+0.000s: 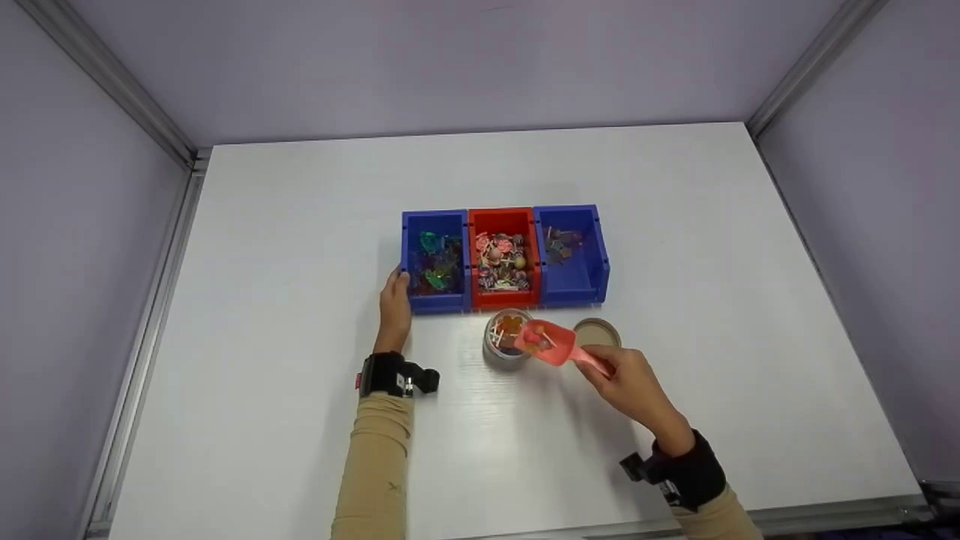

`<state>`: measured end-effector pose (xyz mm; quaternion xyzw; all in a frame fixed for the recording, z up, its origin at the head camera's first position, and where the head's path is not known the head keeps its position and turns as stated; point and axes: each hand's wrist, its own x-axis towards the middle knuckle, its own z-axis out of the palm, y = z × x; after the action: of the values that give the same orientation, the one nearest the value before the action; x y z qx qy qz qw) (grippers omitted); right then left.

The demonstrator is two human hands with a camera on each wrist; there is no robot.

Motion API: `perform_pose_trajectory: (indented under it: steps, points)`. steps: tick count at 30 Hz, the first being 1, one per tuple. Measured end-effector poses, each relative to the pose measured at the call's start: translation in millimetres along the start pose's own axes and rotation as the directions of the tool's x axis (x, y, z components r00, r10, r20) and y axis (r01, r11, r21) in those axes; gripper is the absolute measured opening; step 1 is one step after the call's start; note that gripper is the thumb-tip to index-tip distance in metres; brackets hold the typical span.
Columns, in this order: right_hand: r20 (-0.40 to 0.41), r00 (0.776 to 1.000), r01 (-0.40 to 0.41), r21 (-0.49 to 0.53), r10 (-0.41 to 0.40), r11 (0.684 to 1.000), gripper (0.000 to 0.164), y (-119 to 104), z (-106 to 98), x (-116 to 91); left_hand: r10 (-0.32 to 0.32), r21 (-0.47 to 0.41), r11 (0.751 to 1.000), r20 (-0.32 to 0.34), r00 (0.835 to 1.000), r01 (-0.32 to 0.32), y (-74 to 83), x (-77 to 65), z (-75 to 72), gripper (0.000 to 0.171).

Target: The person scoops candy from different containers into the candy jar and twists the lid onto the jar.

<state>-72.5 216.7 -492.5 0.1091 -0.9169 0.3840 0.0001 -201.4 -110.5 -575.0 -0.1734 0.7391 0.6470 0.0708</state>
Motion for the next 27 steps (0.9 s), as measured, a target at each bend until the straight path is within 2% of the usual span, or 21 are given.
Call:
perform_pose_trajectory:
  steps: [6,10,18,23,27]
  points:
    - [0.062,0.998,-0.02,-0.026,0.022,0.999,0.021,-15,-7,6,0.009,-0.004,1.0,-0.007,1.0,-0.009,-0.6,0.2,0.3,0.055]
    - [0.073,0.997,-0.034,-0.022,0.036,0.999,0.018,-23,-9,10,0.007,-0.002,1.0,0.002,1.0,-0.007,-0.3,-0.3,0.1,0.055]
    - [0.031,1.0,0.001,-0.038,0.001,0.999,0.014,-26,-9,10,0.004,-0.004,1.0,0.015,1.0,-0.003,-1.9,0.0,-0.3,0.054]
    - [-0.004,1.0,0.008,-0.063,-0.008,0.998,0.015,-27,-12,8,0.016,0.011,1.0,0.01,1.0,-0.016,-2.1,1.1,-0.1,0.054]
    - [-0.008,1.0,0.014,-0.069,-0.014,0.998,0.016,-29,-14,7,0.002,-0.002,1.0,0.011,1.0,-0.002,-2.5,1.1,-0.3,0.054]
